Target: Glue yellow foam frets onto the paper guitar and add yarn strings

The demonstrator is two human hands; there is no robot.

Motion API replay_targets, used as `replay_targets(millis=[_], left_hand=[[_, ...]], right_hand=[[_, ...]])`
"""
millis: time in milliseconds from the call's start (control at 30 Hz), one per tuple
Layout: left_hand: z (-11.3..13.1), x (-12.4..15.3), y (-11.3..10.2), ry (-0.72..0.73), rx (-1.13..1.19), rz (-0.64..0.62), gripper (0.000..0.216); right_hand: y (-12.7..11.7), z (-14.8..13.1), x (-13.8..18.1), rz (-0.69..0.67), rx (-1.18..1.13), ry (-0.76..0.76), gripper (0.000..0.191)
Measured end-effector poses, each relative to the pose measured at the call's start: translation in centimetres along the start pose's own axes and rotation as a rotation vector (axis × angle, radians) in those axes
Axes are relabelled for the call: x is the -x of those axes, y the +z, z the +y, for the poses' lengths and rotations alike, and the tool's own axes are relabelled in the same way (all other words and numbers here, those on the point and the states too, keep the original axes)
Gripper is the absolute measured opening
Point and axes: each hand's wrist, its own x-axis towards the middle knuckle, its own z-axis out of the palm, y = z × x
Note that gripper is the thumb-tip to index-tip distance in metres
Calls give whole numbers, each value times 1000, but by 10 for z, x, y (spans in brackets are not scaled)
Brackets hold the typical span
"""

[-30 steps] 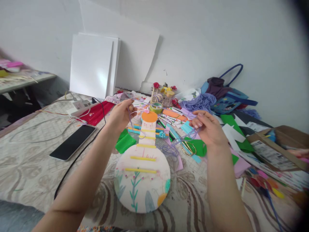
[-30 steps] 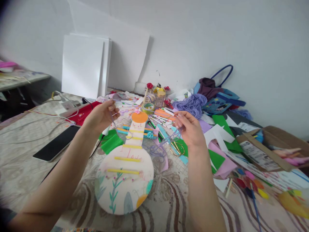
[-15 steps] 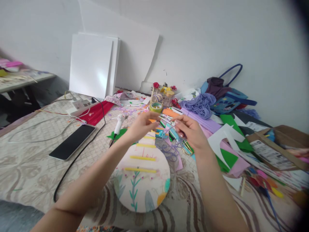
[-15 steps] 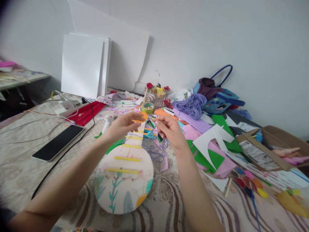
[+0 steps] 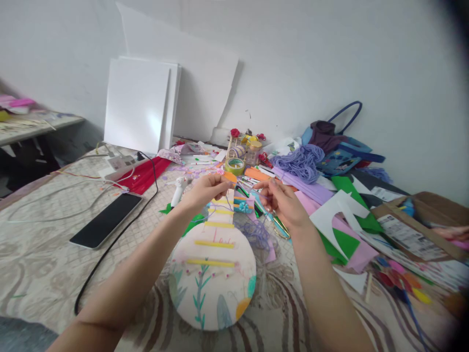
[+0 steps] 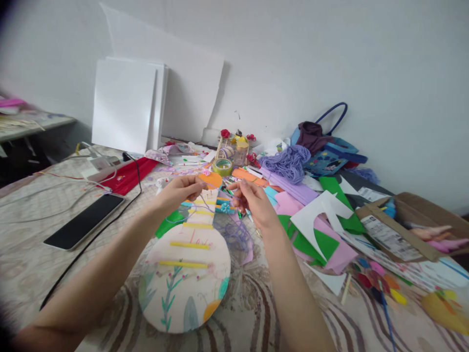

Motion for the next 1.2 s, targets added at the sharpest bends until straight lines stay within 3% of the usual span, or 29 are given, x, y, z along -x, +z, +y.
replay_targets(millis=[267,500,633,700,867,933,1000,1067,1200], left_hand=[[-8,-6,-20,26,0,85,27],[-3,-10,-44,63,-338,346,18],[-3,-7,-47,97,-451,430,7],[-1,-2,-36,118,-433,368,16],[10,14,15,66,-65,-169,39],[14,20,29,30,14,-321,38],[17,22,32,10,-21,-320,32],[17,20,26,14,-87,-237,29],[11,9,-6,49,-258,-22,26]], right_hand=[[-18,-4,-3,47,-34,-31,26],[-66,-35,11,224,-151,-182,19],[-67,-40,15,381,-134,-237,16],[-49,-35,14,356,-65,-223,16],[9,-10,10,-27,206,-83,21],[20,-3,9,-97,210,-78,22],[21,-1,8,-105,150,-58,23],[15,-4,8,-78,67,-34,24],[-6,-19,10,14,-22,-50,26]])
